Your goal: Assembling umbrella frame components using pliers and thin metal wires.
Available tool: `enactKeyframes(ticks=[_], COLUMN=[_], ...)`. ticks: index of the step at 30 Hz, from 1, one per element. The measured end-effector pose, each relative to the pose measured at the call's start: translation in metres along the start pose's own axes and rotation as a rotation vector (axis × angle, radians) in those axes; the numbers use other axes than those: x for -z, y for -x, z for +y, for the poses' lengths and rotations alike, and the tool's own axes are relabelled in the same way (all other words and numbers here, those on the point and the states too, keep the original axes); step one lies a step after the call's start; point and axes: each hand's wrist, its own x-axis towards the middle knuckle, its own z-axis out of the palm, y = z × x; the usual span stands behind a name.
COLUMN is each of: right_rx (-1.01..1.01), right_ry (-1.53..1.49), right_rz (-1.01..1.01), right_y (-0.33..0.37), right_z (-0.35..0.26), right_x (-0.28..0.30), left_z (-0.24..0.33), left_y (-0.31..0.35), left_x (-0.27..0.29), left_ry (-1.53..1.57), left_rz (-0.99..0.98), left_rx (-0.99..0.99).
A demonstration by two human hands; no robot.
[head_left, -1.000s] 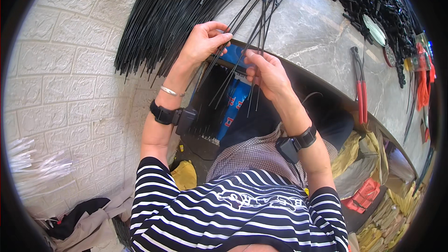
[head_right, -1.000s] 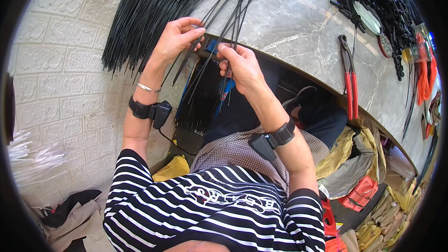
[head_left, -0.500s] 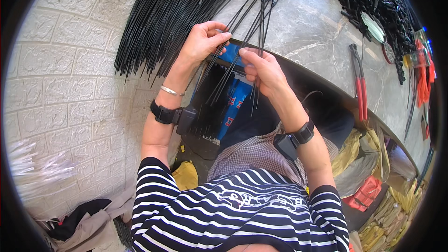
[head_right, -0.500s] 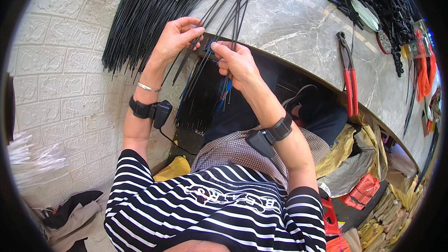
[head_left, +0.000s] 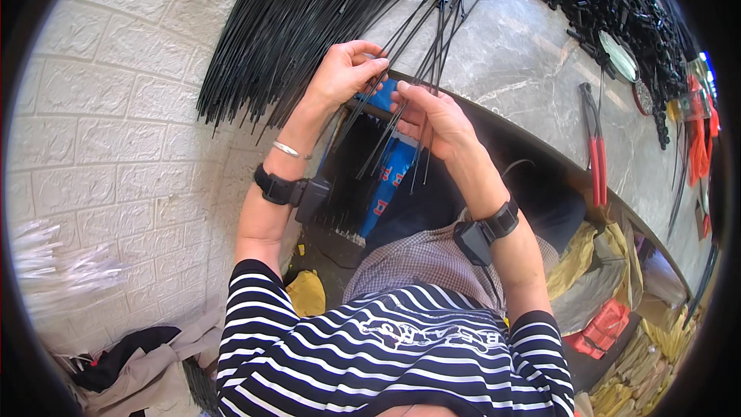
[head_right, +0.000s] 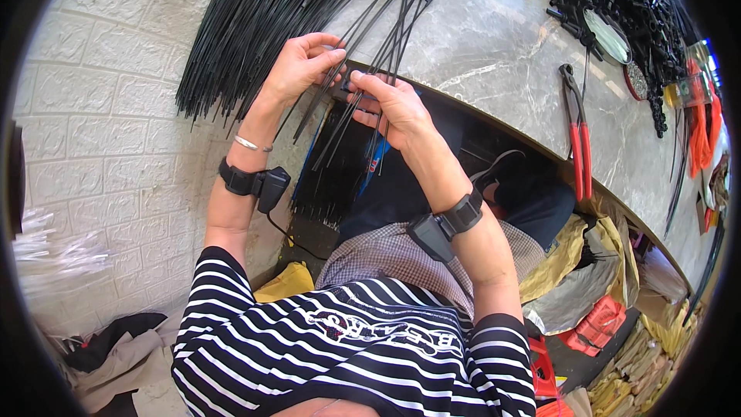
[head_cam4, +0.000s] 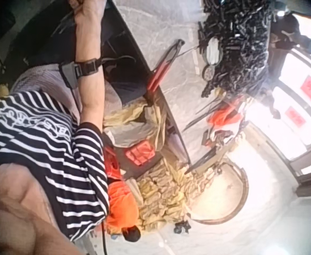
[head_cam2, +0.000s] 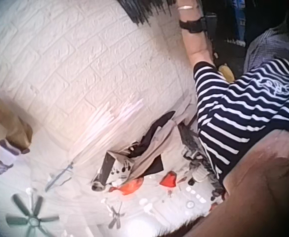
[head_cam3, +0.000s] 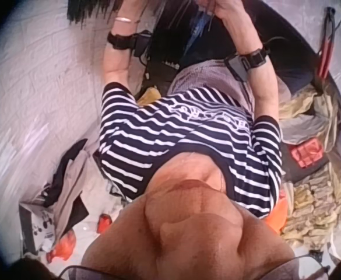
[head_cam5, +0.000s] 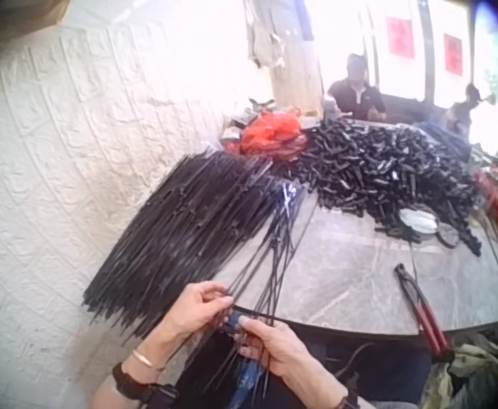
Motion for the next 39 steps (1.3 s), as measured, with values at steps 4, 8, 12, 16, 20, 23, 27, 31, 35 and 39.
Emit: enactKeyframes(ticks=[4, 8, 12, 16, 20, 23, 27, 31, 35, 39], right_rx=[-0.021, -0.056, -0.018, -0.047, -0.125, -0.128, -0.1, -0.051, 0.042, 0.004], right_ry=[-0.025, -0.038, -0.045, -0.1, -0.11, -0.09, -0.078, -0.121, -0.08, -0.147], right_rz=[-0.082, -0.141, -0.141, -0.16, -0.104, -0.128, -0.083, -0.085, -0.073, -0.151], right_y=[-0.005, -0.011, -0.022, -0.031, -0.032, -0.037, -0.04, -0.02, -0.01, -0.018], right_z=[-0.002, 0.0, 0.01, 0.013, 0.009, 0.006, 0.01, 0.006, 0.005, 0.007], right_x=[-0.01, -0.013, -0.018, -0.025, -0.033, -0.032, -0.023, -0.026, -0.011, -0.005], left_z=[-0.002, 0.012, 0.014, 0.014, 0.018, 0.017, 0.024, 0.027, 0.03, 0.034], left_y=[-0.002, 0.001, 0.0, -0.006, -0.005, -0.008, -0.007, -0.005, -0.006, -0.011], left_x=[0.003, -0.002, 0.003, 0.009, 0.009, 0.006, -0.001, 0.008, 0.01, 0.005], left_ry=[-0.275, -0.92, -0.941, -0.852, -0.894, -0.969, -1.063, -1.219, -1.381, -1.433], left_rz=[0.067, 0.237, 0.23, 0.186, 0.191, 0.236, 0.295, 0.366, 0.388, 0.366], left_rx=[-0.107, -0.31, -0.388, -0.251, -0.257, -0.317, -0.295, -0.237, -0.215, -0.217])
